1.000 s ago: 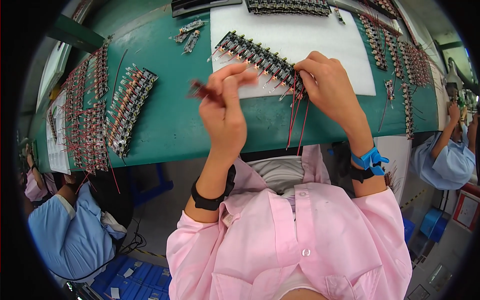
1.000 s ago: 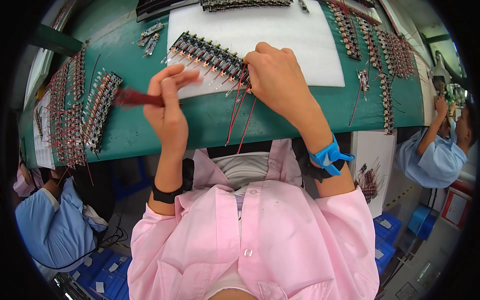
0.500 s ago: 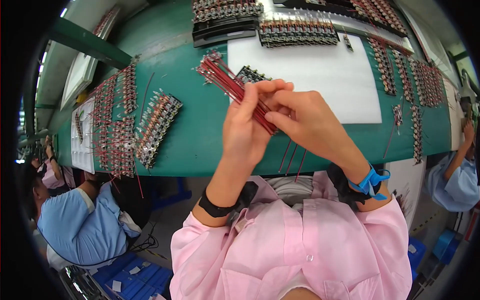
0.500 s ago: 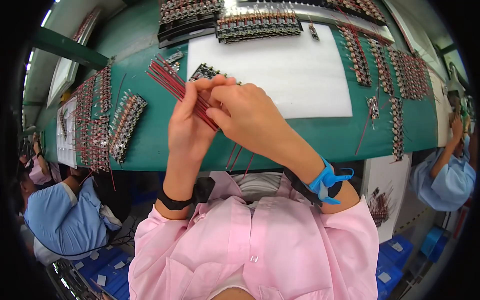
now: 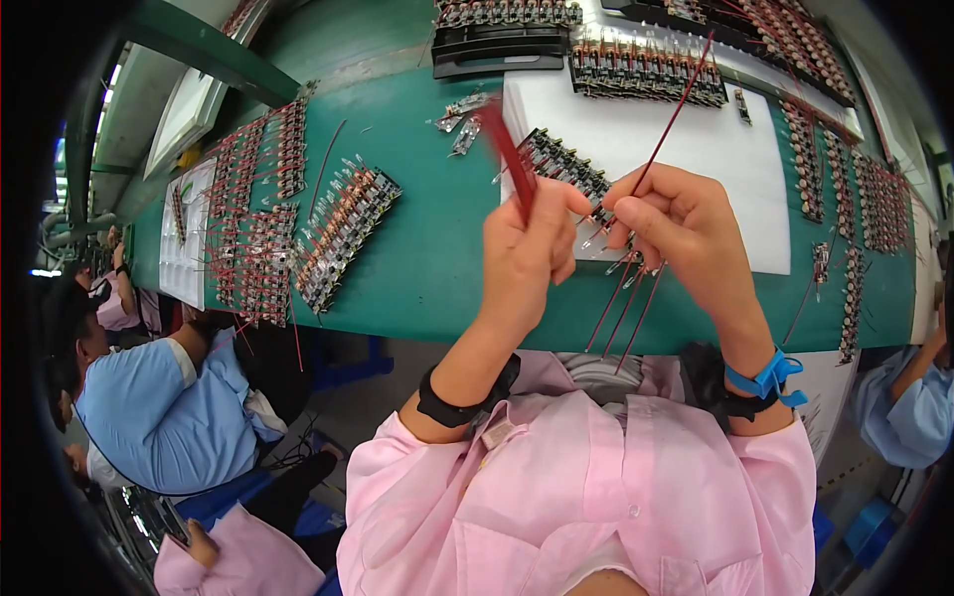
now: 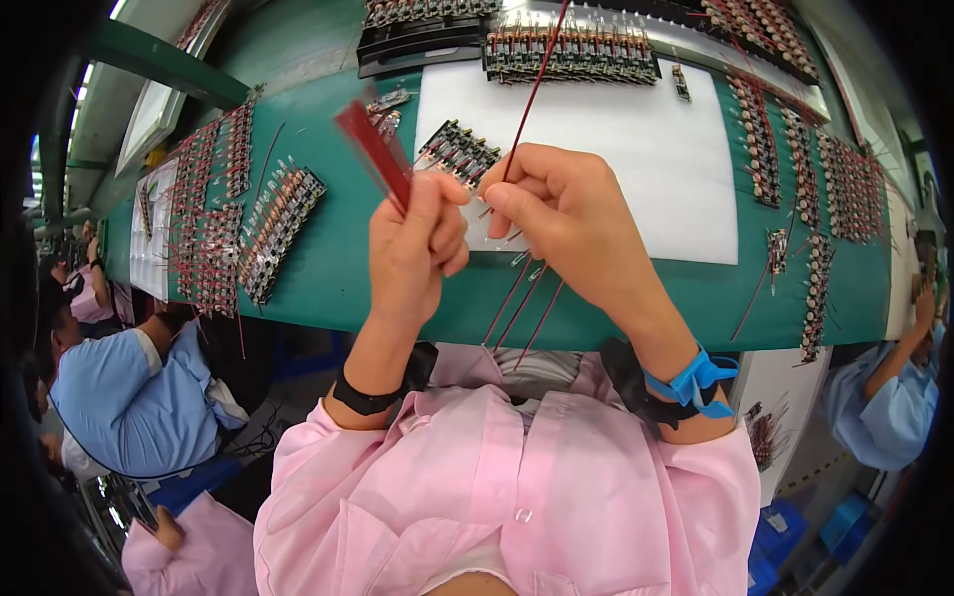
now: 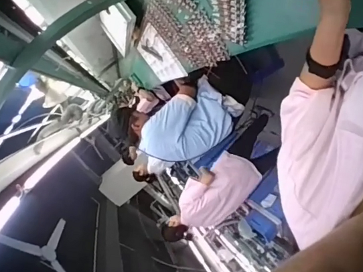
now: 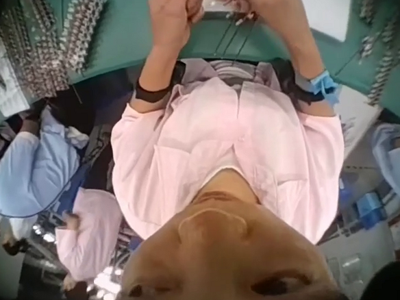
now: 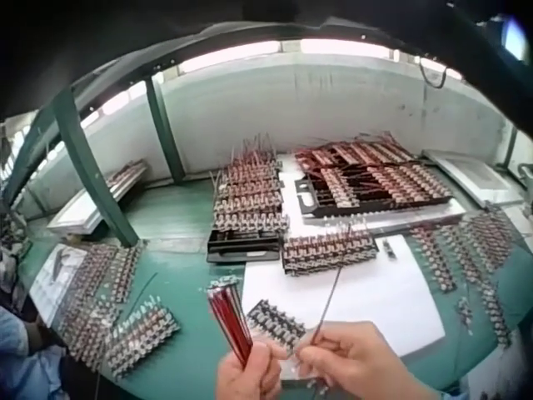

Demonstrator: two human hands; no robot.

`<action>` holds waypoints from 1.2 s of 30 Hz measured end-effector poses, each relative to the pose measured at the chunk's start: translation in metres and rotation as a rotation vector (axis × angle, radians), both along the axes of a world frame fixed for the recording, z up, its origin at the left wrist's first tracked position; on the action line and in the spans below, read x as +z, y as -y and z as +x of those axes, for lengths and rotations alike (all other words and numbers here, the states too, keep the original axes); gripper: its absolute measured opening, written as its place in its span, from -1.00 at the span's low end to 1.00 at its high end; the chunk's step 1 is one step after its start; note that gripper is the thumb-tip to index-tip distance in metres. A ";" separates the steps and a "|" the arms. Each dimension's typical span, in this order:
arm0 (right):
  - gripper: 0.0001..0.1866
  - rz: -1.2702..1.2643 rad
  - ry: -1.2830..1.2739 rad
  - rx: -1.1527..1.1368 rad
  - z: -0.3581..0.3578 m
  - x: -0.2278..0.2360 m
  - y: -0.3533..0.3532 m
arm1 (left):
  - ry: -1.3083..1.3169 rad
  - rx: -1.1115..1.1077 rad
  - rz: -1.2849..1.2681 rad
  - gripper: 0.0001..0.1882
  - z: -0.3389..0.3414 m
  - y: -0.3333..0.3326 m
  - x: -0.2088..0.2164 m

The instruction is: The person picks up a bundle of wires and inserts them one by one into the connectors on a circuit board strip.

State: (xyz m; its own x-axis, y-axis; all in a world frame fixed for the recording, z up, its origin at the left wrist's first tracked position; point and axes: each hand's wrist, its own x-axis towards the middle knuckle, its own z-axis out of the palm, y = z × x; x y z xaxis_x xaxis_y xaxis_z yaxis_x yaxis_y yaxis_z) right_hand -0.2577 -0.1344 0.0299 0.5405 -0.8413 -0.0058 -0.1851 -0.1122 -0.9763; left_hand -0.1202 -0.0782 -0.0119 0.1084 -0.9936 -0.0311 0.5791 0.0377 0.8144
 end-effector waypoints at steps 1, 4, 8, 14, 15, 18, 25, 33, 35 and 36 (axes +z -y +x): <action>-0.88 0.141 0.102 0.008 -0.001 0.001 0.001 | 0.065 0.003 0.061 -0.73 -0.004 -0.002 0.004; -0.89 0.297 0.229 0.018 -0.003 -0.002 0.002 | 0.184 -0.010 0.178 -0.78 -0.014 -0.006 0.009; -0.88 0.313 0.265 0.035 -0.002 -0.006 0.002 | 0.152 -0.063 0.166 -0.83 -0.007 -0.009 0.003; -0.88 0.315 0.201 0.008 -0.004 -0.009 0.001 | 0.243 -0.034 0.160 -0.84 -0.010 -0.010 0.004; -0.88 0.316 0.199 0.006 -0.004 -0.008 0.001 | 0.264 -0.027 0.169 -0.85 -0.011 -0.010 0.004; -0.88 0.310 0.148 0.014 -0.005 -0.006 0.000 | 0.286 -0.031 0.130 -0.86 -0.011 -0.010 0.003; -0.87 0.207 0.108 0.006 -0.002 -0.012 -0.004 | 0.347 -0.015 0.098 -0.88 -0.012 -0.011 -0.001; -0.88 0.088 -0.008 0.031 -0.003 -0.018 -0.009 | 0.429 0.020 0.066 -0.89 -0.009 -0.014 -0.005; -0.88 0.057 -0.029 0.029 -0.003 -0.017 -0.011 | 0.485 0.051 0.041 -0.91 -0.009 -0.015 -0.007; -0.89 0.047 -0.056 0.031 -0.003 -0.017 -0.012 | 0.484 0.048 0.045 -0.91 -0.009 -0.015 -0.008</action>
State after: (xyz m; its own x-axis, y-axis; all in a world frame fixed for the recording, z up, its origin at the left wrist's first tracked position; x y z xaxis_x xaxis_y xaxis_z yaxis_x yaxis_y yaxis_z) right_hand -0.2609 -0.1221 0.0133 0.5642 -0.8222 -0.0757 -0.2363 -0.0729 -0.9689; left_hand -0.1291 -0.0629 -0.0197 0.1668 -0.9860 -0.0088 0.1322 0.0135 0.9911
